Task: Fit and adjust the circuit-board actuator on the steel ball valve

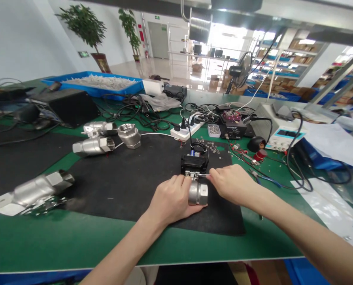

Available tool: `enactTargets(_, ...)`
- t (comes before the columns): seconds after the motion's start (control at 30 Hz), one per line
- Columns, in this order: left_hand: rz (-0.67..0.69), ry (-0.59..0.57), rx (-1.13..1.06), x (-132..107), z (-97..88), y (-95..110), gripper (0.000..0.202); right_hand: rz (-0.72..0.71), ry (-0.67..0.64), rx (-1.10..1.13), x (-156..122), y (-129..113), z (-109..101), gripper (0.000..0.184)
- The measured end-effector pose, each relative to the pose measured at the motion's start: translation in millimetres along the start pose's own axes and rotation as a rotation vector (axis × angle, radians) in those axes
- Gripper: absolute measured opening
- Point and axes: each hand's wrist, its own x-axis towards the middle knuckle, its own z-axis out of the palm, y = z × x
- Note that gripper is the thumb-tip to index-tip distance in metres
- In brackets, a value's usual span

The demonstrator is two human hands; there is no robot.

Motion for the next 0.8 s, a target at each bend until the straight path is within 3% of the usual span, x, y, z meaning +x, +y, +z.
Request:
enactTargets(0.2,0.069,0.065,0.027,-1.5,7.0,-4.4,0.056,0.113,0.002,0.074,1.4,3.4,13.9,0.039)
enactTargets(0.57,0.115,0.111,0.015,-0.8,15.5,-11.7,0.06,0.144,0.133,0.238,-4.7,3.8,43.1,0.043)
enactTargets(0.67,0.096,0.083,0.012,-0.2,11.7,-8.4,0.058,0.154,0.104,0.218,-6.2,3.8,45.8,0.043)
enactTargets(0.8,0.005,-0.046,0.011,1.3,-0.8,-0.1,0.056,0.098,0.082,0.171,-6.5,6.7,32.0,0.04)
